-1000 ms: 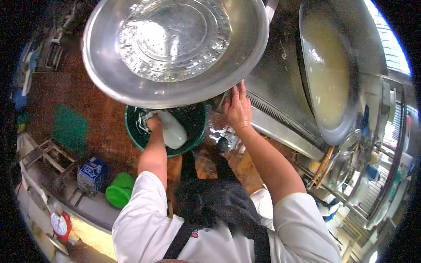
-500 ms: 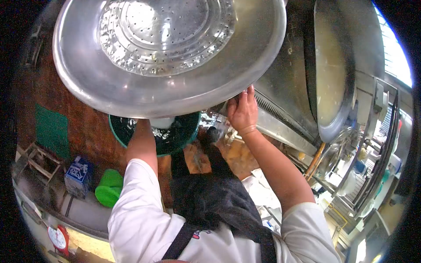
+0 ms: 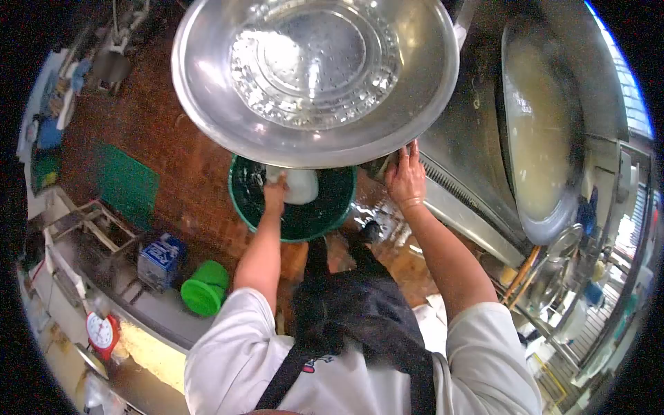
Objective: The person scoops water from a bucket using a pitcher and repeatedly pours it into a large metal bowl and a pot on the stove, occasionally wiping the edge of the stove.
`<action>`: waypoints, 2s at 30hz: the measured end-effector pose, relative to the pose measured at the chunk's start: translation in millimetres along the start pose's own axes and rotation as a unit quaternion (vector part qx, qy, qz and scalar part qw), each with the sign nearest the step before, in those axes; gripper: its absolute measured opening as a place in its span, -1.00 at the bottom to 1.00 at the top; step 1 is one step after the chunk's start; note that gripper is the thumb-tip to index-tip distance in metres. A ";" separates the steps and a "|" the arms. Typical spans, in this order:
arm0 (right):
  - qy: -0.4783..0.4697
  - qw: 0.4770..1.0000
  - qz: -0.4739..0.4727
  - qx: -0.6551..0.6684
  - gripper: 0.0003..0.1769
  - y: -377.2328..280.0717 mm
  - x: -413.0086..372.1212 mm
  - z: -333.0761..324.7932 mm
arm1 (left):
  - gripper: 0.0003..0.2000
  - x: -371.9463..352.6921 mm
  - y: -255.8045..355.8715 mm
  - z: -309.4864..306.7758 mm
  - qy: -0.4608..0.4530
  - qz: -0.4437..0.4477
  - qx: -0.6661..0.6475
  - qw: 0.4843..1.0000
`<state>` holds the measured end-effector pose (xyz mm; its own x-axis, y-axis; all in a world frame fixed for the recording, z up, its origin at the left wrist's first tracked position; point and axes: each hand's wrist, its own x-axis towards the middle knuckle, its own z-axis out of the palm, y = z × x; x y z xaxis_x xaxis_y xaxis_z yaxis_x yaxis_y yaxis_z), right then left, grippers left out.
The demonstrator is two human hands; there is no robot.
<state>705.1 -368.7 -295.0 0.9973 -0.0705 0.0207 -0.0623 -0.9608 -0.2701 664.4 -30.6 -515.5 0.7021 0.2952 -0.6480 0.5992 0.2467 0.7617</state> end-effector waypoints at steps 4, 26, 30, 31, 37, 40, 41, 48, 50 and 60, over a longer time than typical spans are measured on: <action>-0.026 0.999 0.035 0.033 -0.30 -7.6 1.6 -12.8 | -0.73 -85.3 91.4 -16.4 0.049 0.041 0.001 0.998; 0.034 0.997 -0.007 0.063 -0.29 -4.3 -7.0 -37.0 | -0.52 -196.8 498.4 -53.4 -0.085 0.154 0.441 0.880; 0.042 0.997 -0.001 0.064 -0.30 -6.0 -8.5 -39.0 | -0.51 -184.8 513.3 -29.6 -0.098 0.131 0.512 0.843; 0.044 0.997 0.000 0.066 -0.30 -7.4 -8.7 -40.4 | -0.51 -184.8 515.6 -24.1 -0.099 0.130 0.520 0.838; 0.022 0.996 0.010 0.084 -0.32 -7.0 -10.2 -44.6 | -0.49 -174.4 516.2 -5.2 -0.124 0.109 0.596 0.786; 0.042 0.995 -0.003 0.091 -0.33 -2.2 -11.2 -37.8 | -0.48 -176.4 513.1 7.4 -0.147 0.087 0.613 0.771; 0.035 0.996 0.004 0.087 -0.32 -2.7 -9.7 -37.9 | -0.48 -175.6 509.2 12.8 -0.161 0.087 0.623 0.761; 0.038 0.997 -0.006 0.063 -0.30 0.4 -9.9 -29.7 | -0.41 -178.1 480.9 66.2 -0.202 0.096 0.712 0.666; 0.042 0.997 -0.008 0.062 -0.29 1.4 -9.7 -25.3 | -0.37 -173.2 470.3 85.6 -0.203 0.101 0.748 0.624; 0.037 0.998 -0.004 0.057 -0.27 1.5 -8.8 -24.3 | -0.59 -193.1 443.3 175.3 -0.164 0.246 0.858 0.421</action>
<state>695.2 -376.0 -272.2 0.9918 -0.0875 0.0936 -0.0461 -0.9251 -0.3768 861.8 -140.1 -53.3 0.7497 -0.2923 -0.5937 -0.4519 -0.8816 -0.1365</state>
